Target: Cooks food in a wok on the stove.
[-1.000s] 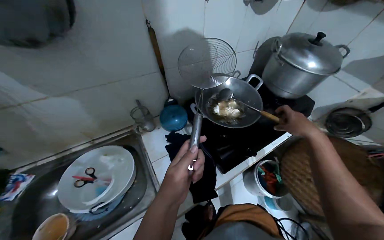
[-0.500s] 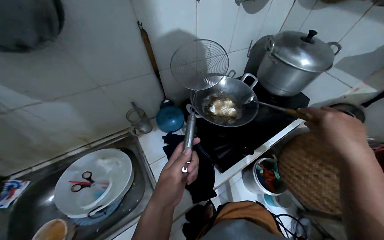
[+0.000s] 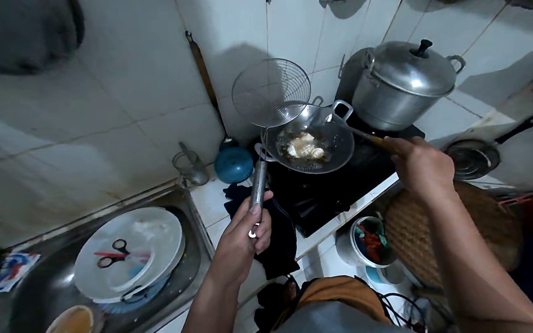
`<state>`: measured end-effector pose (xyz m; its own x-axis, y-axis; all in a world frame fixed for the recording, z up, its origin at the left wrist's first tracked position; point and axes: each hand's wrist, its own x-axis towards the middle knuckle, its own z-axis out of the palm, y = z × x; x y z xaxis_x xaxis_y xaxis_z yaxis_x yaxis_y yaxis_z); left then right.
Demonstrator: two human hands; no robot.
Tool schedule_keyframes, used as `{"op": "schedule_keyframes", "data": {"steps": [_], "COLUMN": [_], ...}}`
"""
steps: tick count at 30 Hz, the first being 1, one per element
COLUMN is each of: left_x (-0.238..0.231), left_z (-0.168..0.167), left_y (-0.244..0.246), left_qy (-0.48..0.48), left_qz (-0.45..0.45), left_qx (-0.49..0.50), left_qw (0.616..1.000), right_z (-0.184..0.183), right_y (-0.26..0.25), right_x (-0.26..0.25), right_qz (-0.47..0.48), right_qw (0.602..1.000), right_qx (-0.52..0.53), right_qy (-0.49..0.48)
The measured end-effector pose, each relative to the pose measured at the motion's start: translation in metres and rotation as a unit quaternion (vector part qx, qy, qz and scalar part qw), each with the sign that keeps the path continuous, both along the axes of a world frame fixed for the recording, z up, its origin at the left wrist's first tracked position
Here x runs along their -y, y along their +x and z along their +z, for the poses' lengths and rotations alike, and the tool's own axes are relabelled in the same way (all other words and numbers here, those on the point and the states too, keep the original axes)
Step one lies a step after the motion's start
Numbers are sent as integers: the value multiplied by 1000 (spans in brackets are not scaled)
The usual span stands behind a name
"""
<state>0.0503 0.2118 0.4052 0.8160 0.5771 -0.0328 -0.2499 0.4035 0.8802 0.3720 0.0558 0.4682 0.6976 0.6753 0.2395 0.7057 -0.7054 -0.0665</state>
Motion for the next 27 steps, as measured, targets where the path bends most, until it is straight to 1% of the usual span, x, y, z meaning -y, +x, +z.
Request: {"op": "schedule_keyframes", "data": {"steps": [3, 5, 8, 10, 15, 18, 20, 22, 24, 26, 27], "left_x": [-3, -4, -2, 0, 6, 13, 17, 20, 27, 38, 46], "left_z": [-7, -13, -25, -35, -49, -52, -57, -61, -67, -77, -83], "left_y": [9, 21, 39, 48, 66, 73, 76, 75, 72, 67, 63], "left_qy": [-20, -30, -11, -6, -13, -3, 8, 15, -2, -26, -36], "left_qz": [-2, 8, 15, 6, 4, 2, -10, -23, -16, -14, -21], "left_qx": [2, -30, -91, -106, -129, -155, -155, -154, -171, -203, -228], "left_qw": [1000, 999, 996, 994, 992, 988, 988, 988, 985, 979, 973], "right_z": [-10, -24, -46, -55, -64, -65, -59, -49, -42, -42, -48], "right_y": [-1, 1, 5, 8, 17, 23, 21, 14, 6, -1, -3], "right_x": [-7, -16, -26, -29, -29, -18, 1, 36, 88, 157, 196], "right_qz": [16, 30, 37, 29, 18, 41, 65, 74, 67, 35, 9], "right_qw": [998, 996, 993, 993, 991, 991, 991, 986, 979, 978, 977], "right_qx": [-50, -77, -104, -109, -124, -114, -82, -44, -8, 23, 37], "right_qy": [24, 40, 40, 37, 52, 55, 87, 140, 192, 205, 209]}}
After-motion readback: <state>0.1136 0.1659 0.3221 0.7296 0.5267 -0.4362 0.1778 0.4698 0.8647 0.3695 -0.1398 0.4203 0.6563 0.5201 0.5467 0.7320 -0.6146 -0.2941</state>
